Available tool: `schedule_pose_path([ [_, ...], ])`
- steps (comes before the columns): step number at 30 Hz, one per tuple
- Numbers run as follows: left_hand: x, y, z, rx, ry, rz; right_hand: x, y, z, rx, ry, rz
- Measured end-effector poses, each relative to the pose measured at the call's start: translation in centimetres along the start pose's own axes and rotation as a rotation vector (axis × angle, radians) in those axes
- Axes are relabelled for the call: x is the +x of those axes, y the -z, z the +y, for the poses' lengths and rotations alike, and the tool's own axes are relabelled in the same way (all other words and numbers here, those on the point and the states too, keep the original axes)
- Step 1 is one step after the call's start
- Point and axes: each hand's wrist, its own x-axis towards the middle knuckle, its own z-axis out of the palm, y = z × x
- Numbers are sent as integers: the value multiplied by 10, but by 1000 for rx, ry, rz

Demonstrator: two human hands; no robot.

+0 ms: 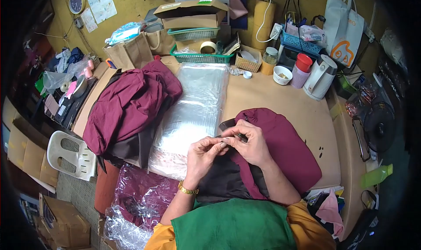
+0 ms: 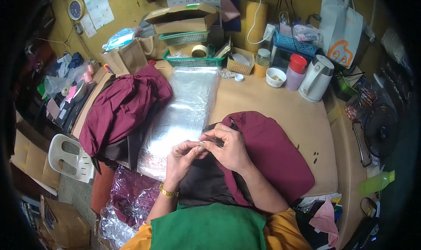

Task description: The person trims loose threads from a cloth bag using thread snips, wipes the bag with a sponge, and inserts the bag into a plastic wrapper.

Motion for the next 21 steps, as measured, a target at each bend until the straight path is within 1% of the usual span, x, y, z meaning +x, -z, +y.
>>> schedule_pose_path([
  [4, -1, 0, -3, 27, -77, 2, 1, -2, 5, 17, 23, -5],
  [6, -4, -3, 3, -10, -55, 9, 0, -3, 7, 224, -88, -28],
  [7, -5, -5, 6, -49, -32, 18, -2, -5, 9, 225, -87, -27],
  [9, -5, -3, 4, -71, -33, 22, -5, -8, 13, 713, -356, 67],
  [10, -5, -2, 3, -94, -32, 27, -5, -5, 16, 611, -337, 80],
  [11, -5, -1, 2, -93, -34, 28, -5, -4, 14, 612, -334, 79],
  [13, -5, 2, 0, -118, -28, 50, -7, -2, 8, 567, -157, 120],
  [14, -5, 2, 0, -118, -28, 51, -9, 2, 10, 389, -158, 95],
  [15, -5, 1, 1, -108, -38, 51, -12, 4, 9, 389, -159, 95],
  [17, -5, 0, 0, -101, -47, 47, -17, 10, 0, 76, -145, -18],
  [18, -4, 1, -2, -87, -62, 38, -18, 11, -1, 18, -138, -37],
  [21, -4, 0, -2, -81, -75, 26, -18, 12, 0, 4, -113, -68],
])
